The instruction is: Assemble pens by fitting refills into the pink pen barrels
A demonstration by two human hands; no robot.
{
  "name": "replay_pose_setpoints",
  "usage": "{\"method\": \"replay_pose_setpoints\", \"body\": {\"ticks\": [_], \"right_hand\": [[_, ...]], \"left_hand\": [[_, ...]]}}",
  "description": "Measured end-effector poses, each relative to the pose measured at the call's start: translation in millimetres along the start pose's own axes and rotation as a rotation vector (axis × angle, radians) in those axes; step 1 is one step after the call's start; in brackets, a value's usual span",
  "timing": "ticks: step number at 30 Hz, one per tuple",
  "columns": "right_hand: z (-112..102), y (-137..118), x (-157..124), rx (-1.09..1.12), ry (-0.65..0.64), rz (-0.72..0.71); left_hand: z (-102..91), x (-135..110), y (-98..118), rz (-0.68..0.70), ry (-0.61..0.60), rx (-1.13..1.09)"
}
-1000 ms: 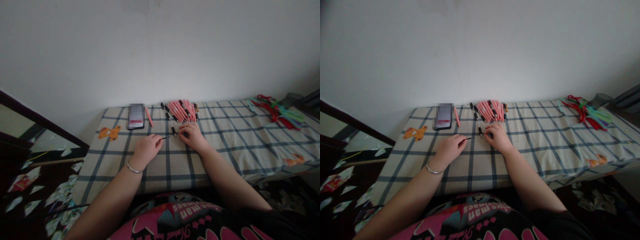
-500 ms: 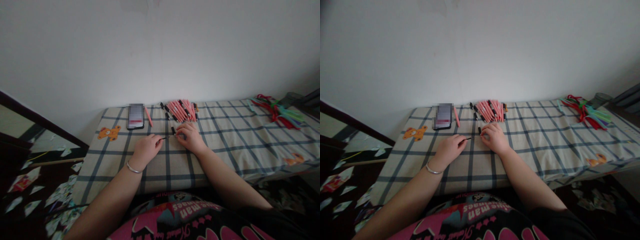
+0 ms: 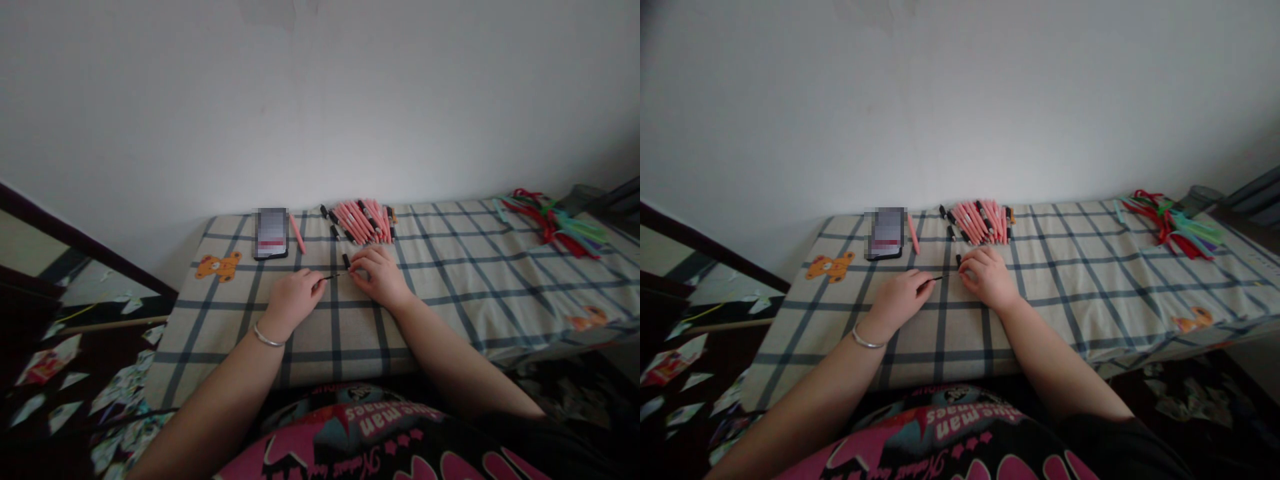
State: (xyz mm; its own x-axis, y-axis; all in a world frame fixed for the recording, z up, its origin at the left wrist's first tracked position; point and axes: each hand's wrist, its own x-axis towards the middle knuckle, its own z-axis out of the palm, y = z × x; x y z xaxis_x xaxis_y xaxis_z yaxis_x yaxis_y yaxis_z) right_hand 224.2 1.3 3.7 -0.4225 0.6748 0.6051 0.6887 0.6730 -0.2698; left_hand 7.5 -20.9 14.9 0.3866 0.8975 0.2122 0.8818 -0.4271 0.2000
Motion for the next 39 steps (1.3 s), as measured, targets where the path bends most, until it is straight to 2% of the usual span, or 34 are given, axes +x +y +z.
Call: {"method": "replay_pose_setpoints", "body": {"ticks": [15,24,30,39], "right_hand": [[-1.4,-9.3,1.6,-0.006,-0.054,-0.011],[-0.1,-9.9,2.4,0.02,-0.036,-0.059],[-0.1,-8.5,2.5,0.058,-0.031,-0.015],[5.0,-0.8,-0.4,-0.003,-0.072,0.06]], "left_hand": [[-3.1,0.1,3.5,0.009,-0.028,0.024],[-2.5,0.0,3.7,0.024,-0.019,0.027],[-1.8,0.0,2.7,0.028,0.002,0.027],[-2.7,-0.7,1.5,-0.035,0.046,-0.028]]}}
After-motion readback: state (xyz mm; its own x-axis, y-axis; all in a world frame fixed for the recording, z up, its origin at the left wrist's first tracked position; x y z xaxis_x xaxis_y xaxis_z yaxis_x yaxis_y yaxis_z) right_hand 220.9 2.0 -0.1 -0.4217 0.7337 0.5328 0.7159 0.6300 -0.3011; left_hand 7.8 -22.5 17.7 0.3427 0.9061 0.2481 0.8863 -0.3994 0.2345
